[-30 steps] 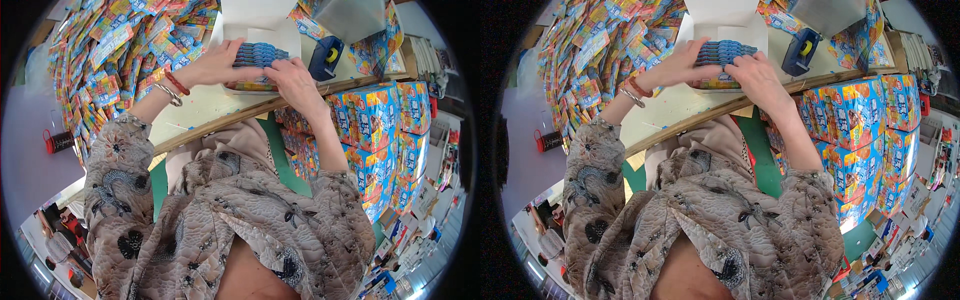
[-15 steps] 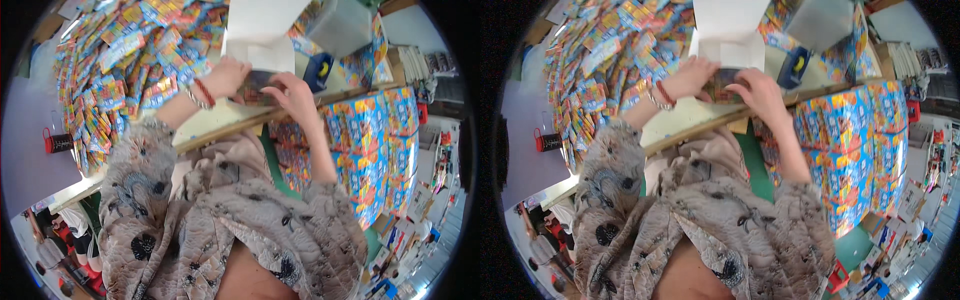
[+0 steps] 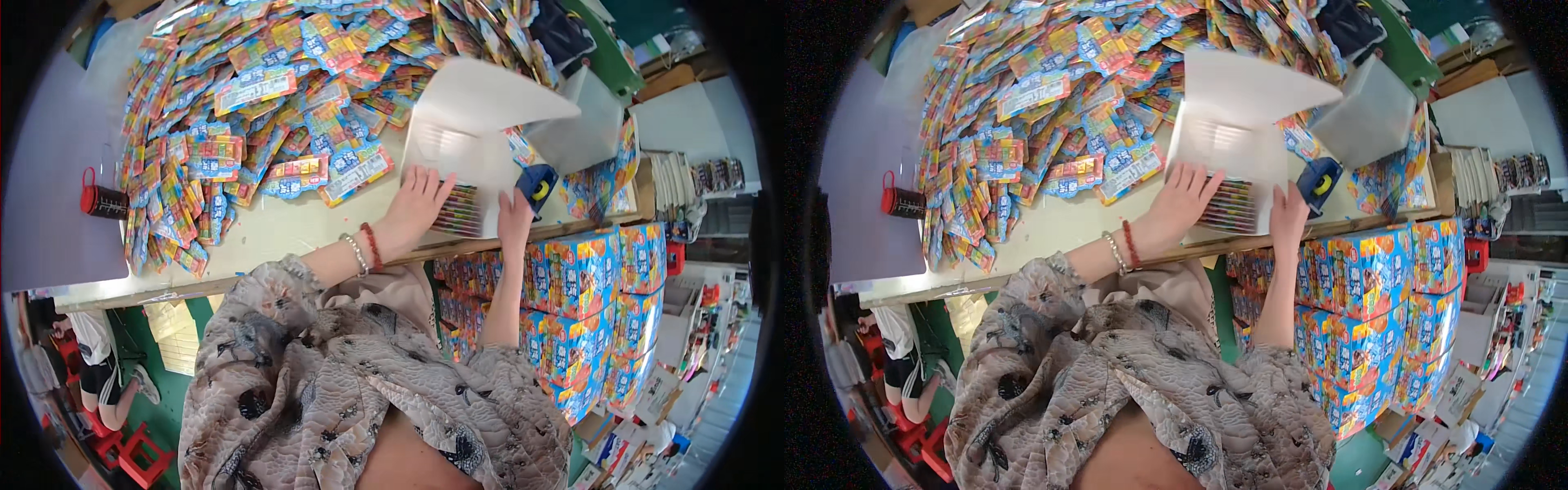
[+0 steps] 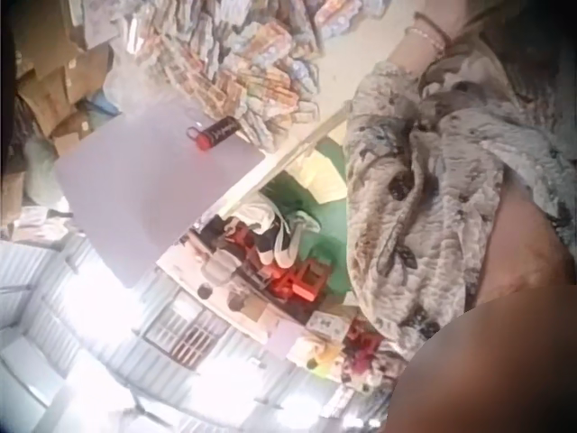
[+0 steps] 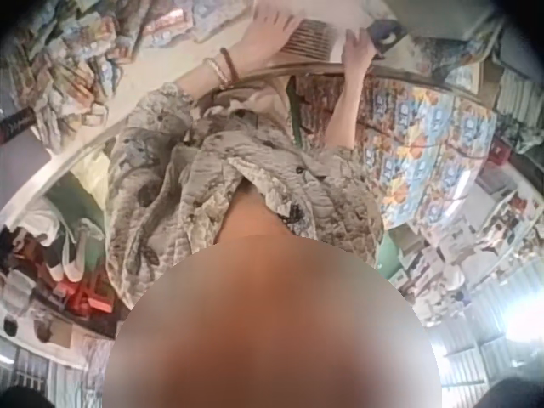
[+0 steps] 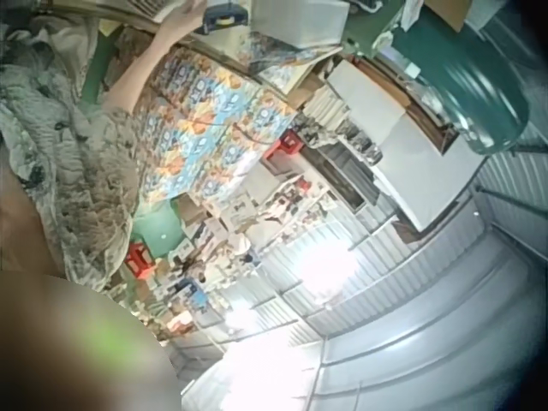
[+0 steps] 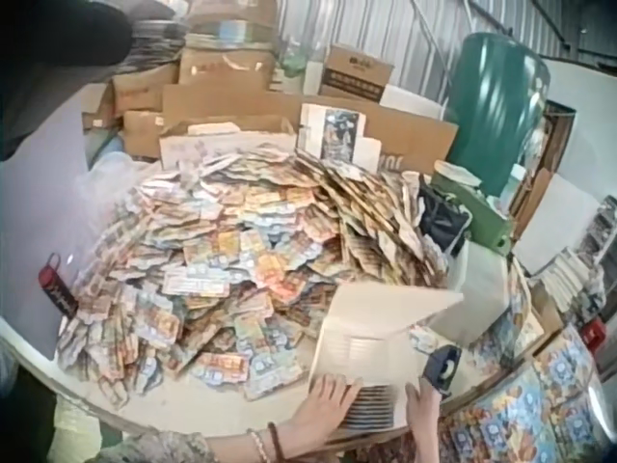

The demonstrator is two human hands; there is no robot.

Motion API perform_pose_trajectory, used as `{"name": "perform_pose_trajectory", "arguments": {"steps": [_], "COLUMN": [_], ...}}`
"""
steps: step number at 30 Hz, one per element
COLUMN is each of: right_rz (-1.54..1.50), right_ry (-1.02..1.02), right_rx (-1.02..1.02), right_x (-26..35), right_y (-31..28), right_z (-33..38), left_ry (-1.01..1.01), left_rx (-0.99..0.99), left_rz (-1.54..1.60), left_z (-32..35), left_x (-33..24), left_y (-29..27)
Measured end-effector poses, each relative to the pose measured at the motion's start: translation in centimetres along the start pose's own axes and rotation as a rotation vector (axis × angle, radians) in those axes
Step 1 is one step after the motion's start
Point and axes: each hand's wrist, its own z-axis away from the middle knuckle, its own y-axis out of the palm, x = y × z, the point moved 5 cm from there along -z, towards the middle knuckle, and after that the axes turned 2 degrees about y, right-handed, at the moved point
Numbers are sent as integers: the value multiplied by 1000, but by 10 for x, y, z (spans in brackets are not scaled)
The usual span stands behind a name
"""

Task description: Pack small colorful toy packets into cardboard display boxes.

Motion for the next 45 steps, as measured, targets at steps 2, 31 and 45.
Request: {"name": "perform_pose_trajectory", "arguments": {"steps": [2, 31, 45], "right_rz": [-129, 441, 215], "right_ry": [85, -579, -1009], "right_rx": [-16, 530, 212], "right_x": [-18, 151, 190], "right_y": [3, 183, 124], "right_z": [-14, 23, 40], "left_ry": [1, -358, -1143], "left_rx": [-14, -22, -240], "left_rz": [-45, 366, 1182], "left_z": [-16, 152, 174], "left_x": [1, 179, 181], "left_y": [-2, -11, -4]}}
